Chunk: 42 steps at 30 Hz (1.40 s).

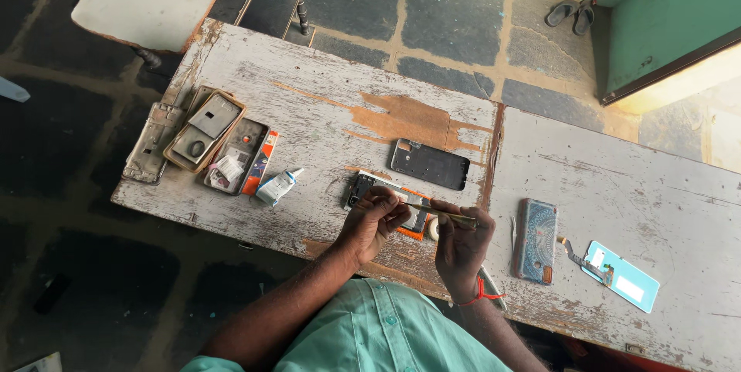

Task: The person removes a small component from a mobile phone chassis using a tool and by hand, handles a motherboard, and picks up a roll of tape.

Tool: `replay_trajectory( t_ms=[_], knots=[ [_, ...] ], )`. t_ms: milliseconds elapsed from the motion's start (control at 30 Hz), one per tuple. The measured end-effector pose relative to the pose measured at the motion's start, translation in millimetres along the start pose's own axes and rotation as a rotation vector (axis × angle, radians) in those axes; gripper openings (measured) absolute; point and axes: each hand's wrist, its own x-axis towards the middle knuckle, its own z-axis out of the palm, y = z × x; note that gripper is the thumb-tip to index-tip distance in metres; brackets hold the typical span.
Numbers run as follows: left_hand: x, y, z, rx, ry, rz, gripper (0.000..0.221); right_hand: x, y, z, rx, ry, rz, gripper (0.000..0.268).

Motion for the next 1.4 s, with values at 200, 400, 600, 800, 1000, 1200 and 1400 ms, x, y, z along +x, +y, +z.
replay_trajectory(
  t_ms=[200, 400, 600, 800, 1000, 1200, 1400],
  knots=[
    [-1.9, 2.5, 0.6, -0.008, -0.013, -0.009, 0.012, -3.9, 3.0, 0.0, -0.014, 0.001, -0.013, 0.033],
    [-0.5, -0.8, 0.0, -0.004, -0.023, -0.023, 0.012, -7.8, 1.0, 0.0, -0.01, 0.009, -0.023, 0.03],
    [2.8, -5.5, -0.5, 0.059, -0.021, -0.013, 0.012, -9.7, 0.0, -1.8, 0.027, -0.003, -0.006, 0.029],
    [0.6, -1.1, 17.7, 0.029, 0.029, -0.055, 0.028, -13.2, 17.8, -5.7, 0.13, 0.148, 0.149, 0.03],
    [8.2, -2.9, -12.9, 1.323, -0.042, 0.397, 0.036, -3.2, 40.9, -18.2, -0.031, 0.1, 0.09, 0.042],
    [2.3, -1.2, -34.2, 2.346, -0.373, 0.661, 0.064, 21.6, 55.0, -37.6, -0.526, -0.133, -0.063, 0.05],
    [1.2, 3.0, -17.8, 2.363, -0.382, 0.416, 0.066, 32.0, 65.1, -30.9, -0.644, -0.242, -0.011, 0.051]
  ],
)
